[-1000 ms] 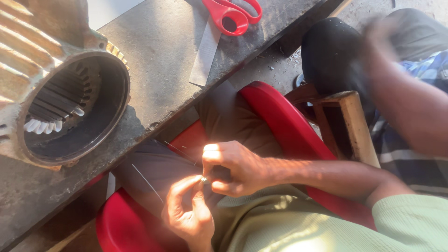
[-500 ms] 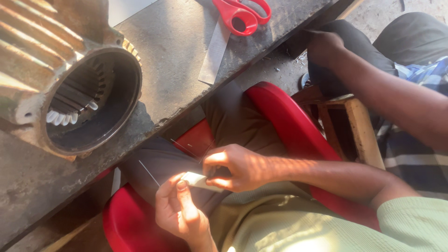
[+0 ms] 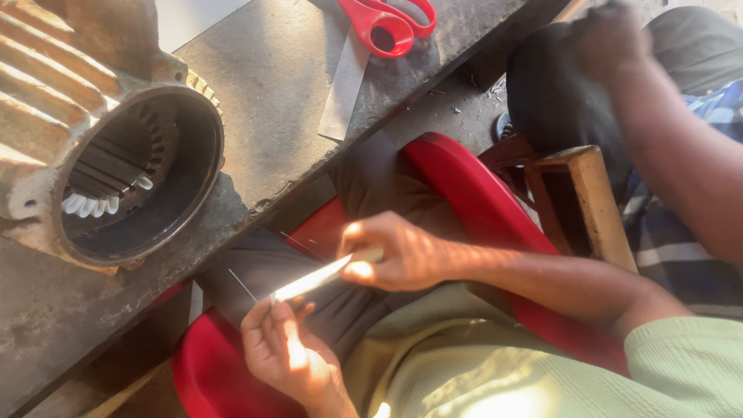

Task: The person cuts thin metal strips with red-handled scissors, folds and bends the cut pieces by hand, and fits them into the slots of an electric motor housing on the bench. They repeatedly pick up strips, trim them to size, and press the formed pieces into the motor's inner slots.

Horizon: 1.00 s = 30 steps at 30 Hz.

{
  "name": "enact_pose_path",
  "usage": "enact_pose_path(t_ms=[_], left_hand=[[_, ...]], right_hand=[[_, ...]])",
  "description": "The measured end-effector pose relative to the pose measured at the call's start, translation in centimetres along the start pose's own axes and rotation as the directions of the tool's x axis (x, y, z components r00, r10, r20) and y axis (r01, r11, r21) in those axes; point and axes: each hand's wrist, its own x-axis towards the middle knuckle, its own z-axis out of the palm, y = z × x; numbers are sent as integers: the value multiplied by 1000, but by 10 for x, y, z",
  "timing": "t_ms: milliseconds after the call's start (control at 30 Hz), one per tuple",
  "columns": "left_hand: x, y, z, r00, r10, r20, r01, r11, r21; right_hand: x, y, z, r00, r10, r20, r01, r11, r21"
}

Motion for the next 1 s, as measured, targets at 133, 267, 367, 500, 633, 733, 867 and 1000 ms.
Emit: enact_pose_path(t_ms=[133, 267, 367, 500, 633, 733, 867, 1000], left_hand=[[-13, -11, 14, 994, 14, 110, -18, 999, 36], [-12, -14, 18, 989, -28, 142, 21, 998, 51], [-3, -12, 8, 995, -76, 65, 70, 994, 88], [2, -21, -1, 992, -92, 86, 76, 983, 166], [2, -33, -1, 923, -206, 325, 159, 973, 166], [4, -31, 1, 913, -260, 314, 192, 954, 231], [8, -22, 9, 915, -284, 285, 244, 955, 170], [2, -22, 13, 897, -253, 363, 227, 967, 115]], right_hand=[[0, 7, -7, 995, 61, -85, -13, 877, 480], [2, 14, -19, 995, 75, -66, -38, 894, 447], [3, 19, -20, 995, 98, -16, -79, 877, 475], [7, 28, -15, 991, 73, -111, 11, 787, 616], [9, 37, -24, 943, 152, -297, 69, 783, 618], [13, 40, -33, 944, 159, -290, 30, 831, 555], [13, 36, -24, 971, 238, 0, -215, 876, 432], [10, 27, -2, 981, 148, 122, -165, 975, 148]])
